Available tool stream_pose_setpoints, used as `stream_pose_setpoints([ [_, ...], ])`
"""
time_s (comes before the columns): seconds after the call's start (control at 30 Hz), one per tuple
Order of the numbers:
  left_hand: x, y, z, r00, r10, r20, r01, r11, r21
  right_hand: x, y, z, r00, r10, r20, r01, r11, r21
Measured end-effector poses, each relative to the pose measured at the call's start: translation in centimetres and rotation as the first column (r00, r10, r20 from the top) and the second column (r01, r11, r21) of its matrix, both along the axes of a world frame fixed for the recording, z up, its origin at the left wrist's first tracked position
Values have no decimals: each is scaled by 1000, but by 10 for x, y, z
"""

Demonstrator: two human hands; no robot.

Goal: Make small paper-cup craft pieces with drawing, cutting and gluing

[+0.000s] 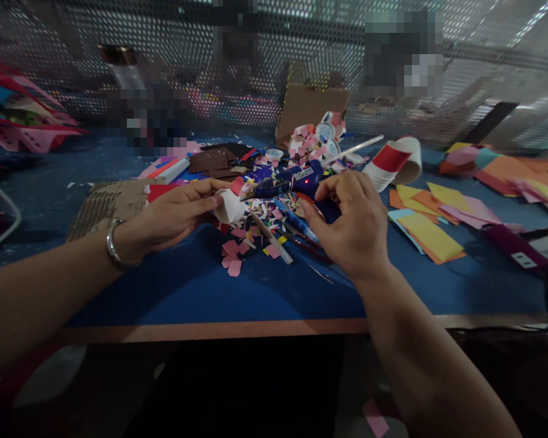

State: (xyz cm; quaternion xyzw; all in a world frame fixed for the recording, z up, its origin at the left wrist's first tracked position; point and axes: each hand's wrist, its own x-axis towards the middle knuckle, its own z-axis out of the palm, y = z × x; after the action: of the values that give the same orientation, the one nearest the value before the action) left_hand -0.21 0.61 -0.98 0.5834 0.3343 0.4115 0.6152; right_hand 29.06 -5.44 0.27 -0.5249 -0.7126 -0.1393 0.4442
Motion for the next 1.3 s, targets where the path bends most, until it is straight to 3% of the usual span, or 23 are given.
stream_pose_setpoints([
  [0.93,0,-1,0,999,39,5,-39,998,-51,0,0,2,1000,19,-5,-19,1000,-4],
  [1.13,-1,-1,2,999,37,-11,-37,999,0,-1,0,4,1000,6,10,-6,1000,-6],
  [1.3,-2,-4,4,995,85,-59,-73,979,190,0,0,3,1000,5,-3,-5,1000,-4],
])
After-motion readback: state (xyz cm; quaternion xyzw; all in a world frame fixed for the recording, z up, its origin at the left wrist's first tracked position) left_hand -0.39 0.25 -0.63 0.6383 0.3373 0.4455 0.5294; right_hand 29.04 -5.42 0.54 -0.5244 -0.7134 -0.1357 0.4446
